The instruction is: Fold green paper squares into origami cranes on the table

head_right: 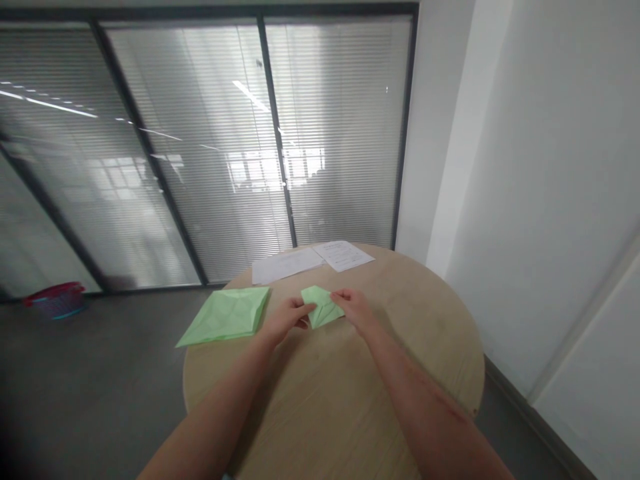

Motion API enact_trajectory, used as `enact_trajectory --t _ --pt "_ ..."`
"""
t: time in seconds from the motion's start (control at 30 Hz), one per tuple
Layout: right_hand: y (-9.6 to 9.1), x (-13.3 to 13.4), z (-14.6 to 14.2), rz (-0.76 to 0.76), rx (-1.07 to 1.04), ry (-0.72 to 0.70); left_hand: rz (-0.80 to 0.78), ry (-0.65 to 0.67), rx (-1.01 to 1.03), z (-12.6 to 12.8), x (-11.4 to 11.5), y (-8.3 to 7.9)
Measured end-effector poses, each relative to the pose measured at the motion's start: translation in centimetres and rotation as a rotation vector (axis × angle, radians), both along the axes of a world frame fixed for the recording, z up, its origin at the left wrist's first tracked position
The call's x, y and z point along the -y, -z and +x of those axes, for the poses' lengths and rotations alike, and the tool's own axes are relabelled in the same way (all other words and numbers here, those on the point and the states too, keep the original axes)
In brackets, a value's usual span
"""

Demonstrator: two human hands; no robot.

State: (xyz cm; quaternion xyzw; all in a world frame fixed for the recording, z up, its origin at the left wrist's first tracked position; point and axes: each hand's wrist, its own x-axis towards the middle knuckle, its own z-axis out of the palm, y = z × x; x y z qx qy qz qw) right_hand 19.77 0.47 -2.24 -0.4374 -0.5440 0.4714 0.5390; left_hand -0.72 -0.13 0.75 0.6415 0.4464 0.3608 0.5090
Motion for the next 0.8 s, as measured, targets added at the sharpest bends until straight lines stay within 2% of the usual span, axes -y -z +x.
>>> enact_trajectory --t 0.37,0.53,0.6,0.7,0.8 --pt "0.37 -0.14 -0.50 0.024 0.015 0.131 -0.108 0.101 -0.089 0.41 0.54 0.06" --pt "0.11 0.00 -0.78 0.029 0.038 0.149 -0.077 0.060 -0.123 0.67 0.32 0.57" --pt "-0.13 0.16 -0.78 0.043 0.037 0.121 -0.063 0.048 -0.129 0.57 0.17 0.64" --pt "-0.37 0.43 -0.65 0.044 0.055 0.007 -0.040 0.060 -0.154 0.26 0.07 0.54" --pt "-0.30 0.53 -0.48 0.023 0.155 -0.049 -0.007 0.084 -0.195 0.01 0.05 0.39"
